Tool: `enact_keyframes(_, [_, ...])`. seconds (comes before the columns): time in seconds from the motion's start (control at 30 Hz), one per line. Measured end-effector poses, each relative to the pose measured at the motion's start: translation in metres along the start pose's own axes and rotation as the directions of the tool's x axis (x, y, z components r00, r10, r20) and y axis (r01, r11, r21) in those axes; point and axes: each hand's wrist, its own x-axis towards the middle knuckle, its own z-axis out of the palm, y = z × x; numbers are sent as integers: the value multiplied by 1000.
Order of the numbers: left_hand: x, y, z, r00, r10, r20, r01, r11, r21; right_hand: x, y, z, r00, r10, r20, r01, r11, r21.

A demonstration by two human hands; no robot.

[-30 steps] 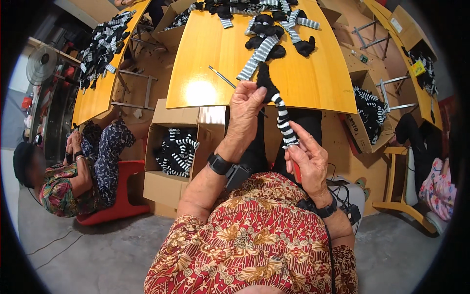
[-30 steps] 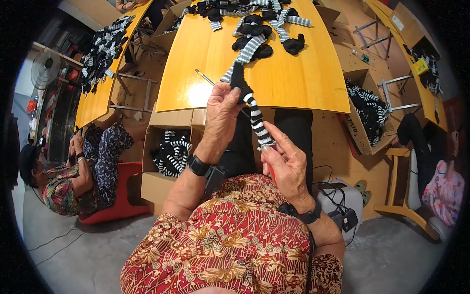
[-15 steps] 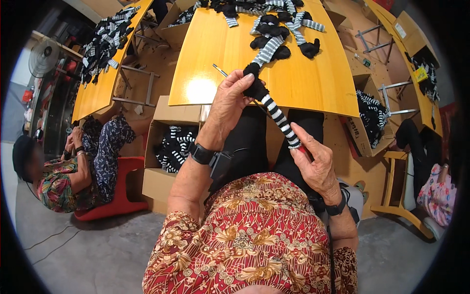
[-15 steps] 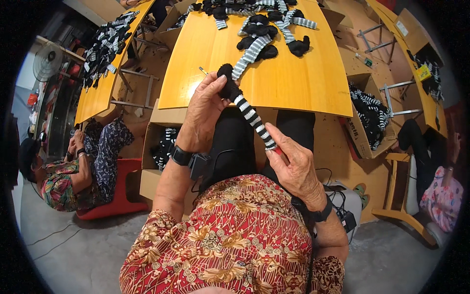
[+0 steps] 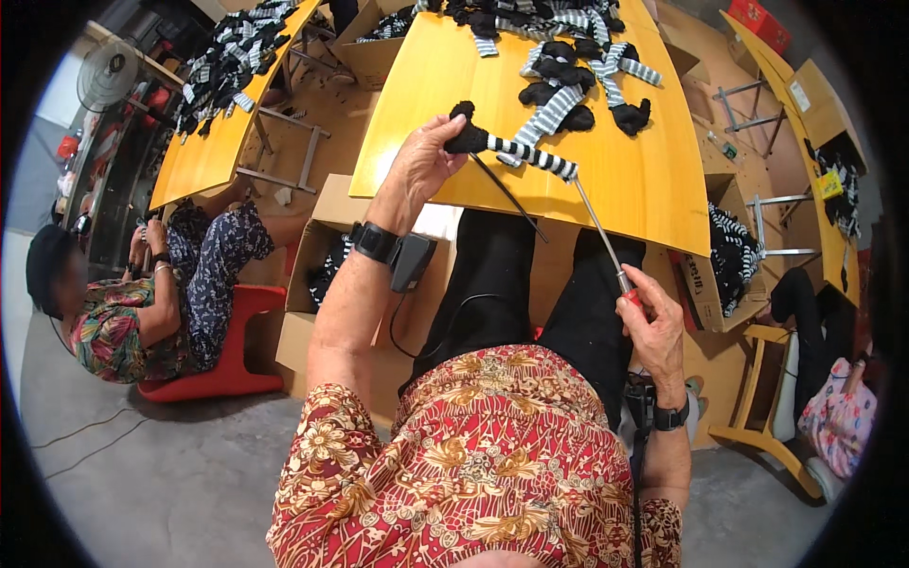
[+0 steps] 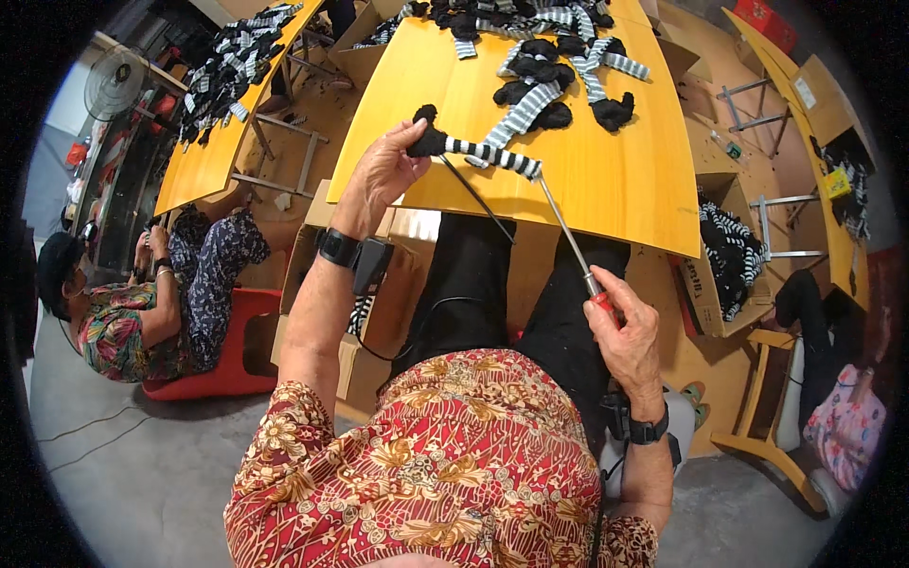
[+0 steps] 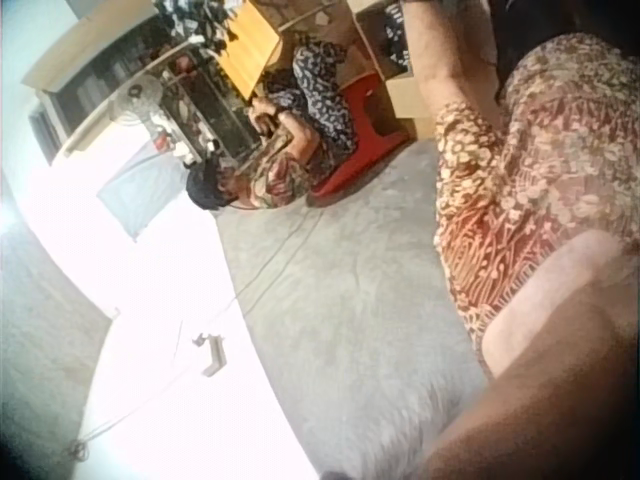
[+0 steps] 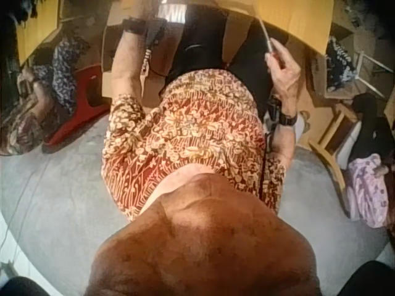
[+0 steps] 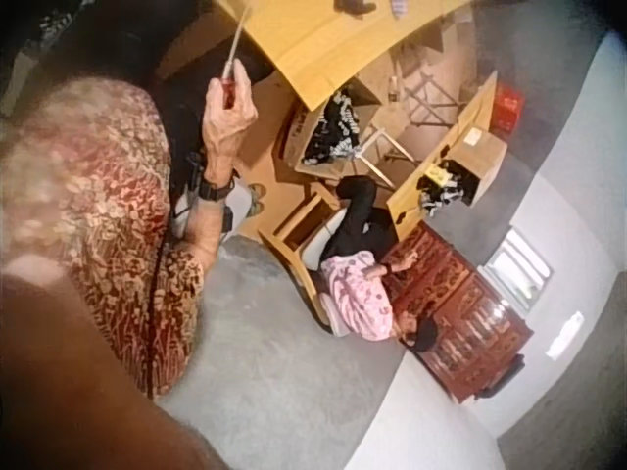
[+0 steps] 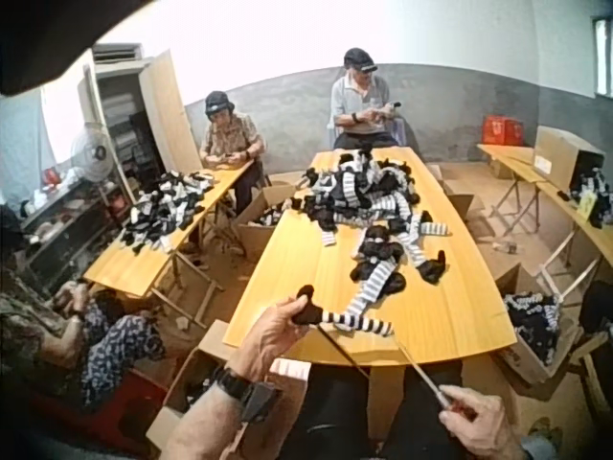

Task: The person sits at a table and uses a red-handled tool to sew the toe of a black and white striped sock. They repeatedly insert the tool into the fabric, pull it through, and adjust the sock to close the opening. The person handles multiple socks, picking them up from the table and placing them back down after working on them.

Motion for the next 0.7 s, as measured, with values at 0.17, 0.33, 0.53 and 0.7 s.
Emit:
enact_keyframes(0.17, [6, 13, -38, 969, 230, -87, -212, 962, 175, 12, 5, 6, 998, 5, -67, -4, 1000, 14])
enact_keyframes(0.33, [-52, 27, -101, 880, 350, -320, -312, 935, 166, 20, 13, 4, 994, 14, -104, -8, 999, 51])
enact_keyframes(0.53, [-128, -9, -264, 781, 341, -522, 84, 772, 630, 57, 4, -8, 975, -187, -119, 145, 944, -296])
enact_keyframes(0.7, [-115, 2, -153, 758, 611, -229, 1, 350, 937, 101, 46, -12, 736, -670, 96, 485, 423, -765])
